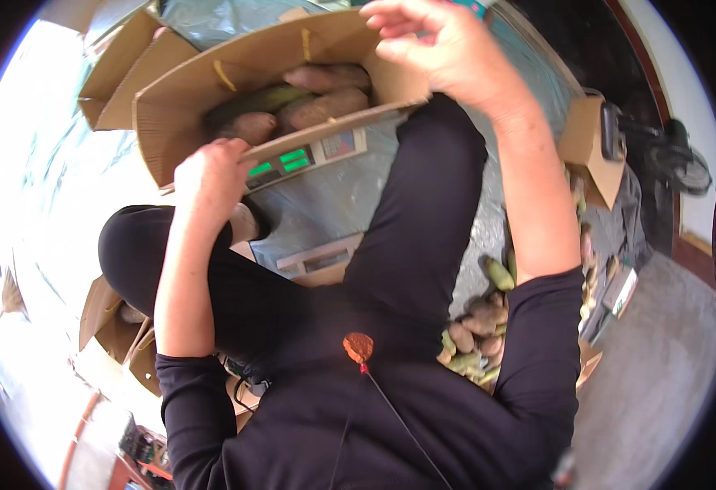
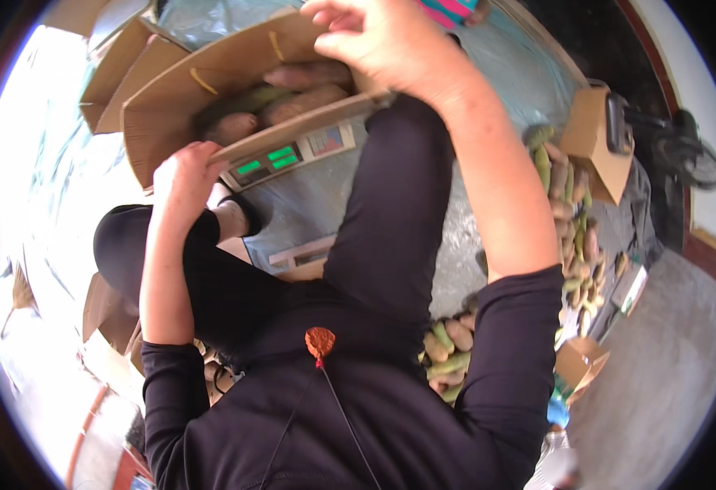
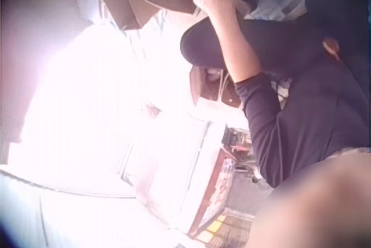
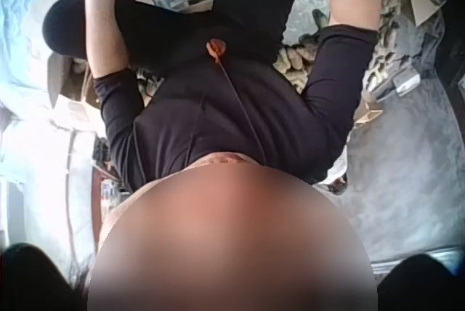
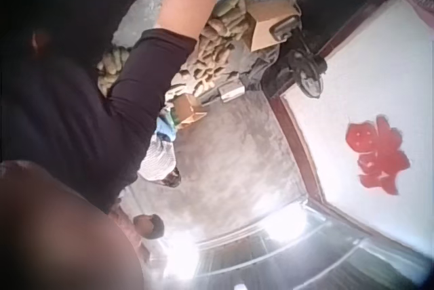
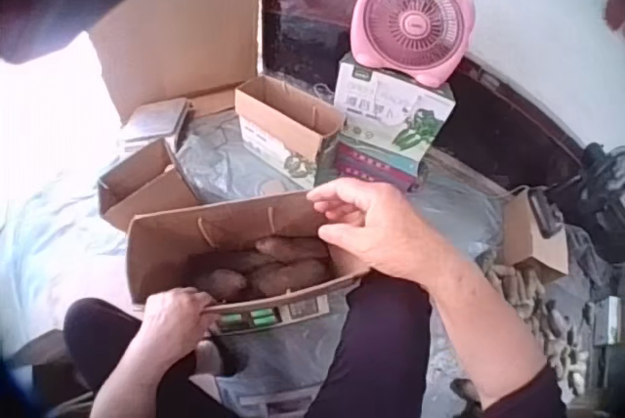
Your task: The recorder is weighing vegetables on a scale and placing them into boxes.
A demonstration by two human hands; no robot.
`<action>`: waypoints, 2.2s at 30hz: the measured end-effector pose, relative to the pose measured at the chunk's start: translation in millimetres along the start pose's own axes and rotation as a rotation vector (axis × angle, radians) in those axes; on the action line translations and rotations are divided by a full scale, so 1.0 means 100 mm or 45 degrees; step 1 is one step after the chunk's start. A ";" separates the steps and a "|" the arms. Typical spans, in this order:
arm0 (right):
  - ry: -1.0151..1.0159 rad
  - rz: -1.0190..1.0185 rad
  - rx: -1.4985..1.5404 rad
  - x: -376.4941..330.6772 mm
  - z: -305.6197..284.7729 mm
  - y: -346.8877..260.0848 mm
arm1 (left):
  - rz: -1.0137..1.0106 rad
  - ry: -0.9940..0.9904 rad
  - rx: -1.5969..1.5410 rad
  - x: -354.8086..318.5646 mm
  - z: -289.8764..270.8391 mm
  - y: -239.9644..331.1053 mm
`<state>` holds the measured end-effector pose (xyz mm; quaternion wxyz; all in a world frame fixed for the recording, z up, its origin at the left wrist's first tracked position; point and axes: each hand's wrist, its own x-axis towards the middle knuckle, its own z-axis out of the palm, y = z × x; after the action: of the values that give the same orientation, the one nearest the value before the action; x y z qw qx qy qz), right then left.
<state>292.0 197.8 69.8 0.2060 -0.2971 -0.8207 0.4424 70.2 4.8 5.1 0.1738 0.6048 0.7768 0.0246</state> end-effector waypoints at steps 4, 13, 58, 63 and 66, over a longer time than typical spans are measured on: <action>0.282 0.242 0.332 -0.52 -0.39 0.17 | -0.044 -0.029 0.080 0.02 -0.02 0.03; 0.587 0.630 0.320 -2.11 -0.31 1.11 | -0.034 -0.062 0.104 0.08 0.04 0.08; -0.595 1.881 -0.384 -5.71 2.62 1.70 | 0.026 0.146 0.102 0.19 0.27 -0.27; -1.004 1.678 -0.536 -5.96 2.85 1.54 | 0.007 0.104 0.060 0.18 0.28 -0.20; -1.068 1.716 -0.504 -6.14 3.04 1.58 | -0.002 0.121 0.185 0.16 0.27 -0.09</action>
<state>610.6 -328.6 -269.7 -0.4849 -0.5673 -0.5376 0.3925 66.5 13.1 -26.9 0.0925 0.6133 0.7844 -0.0034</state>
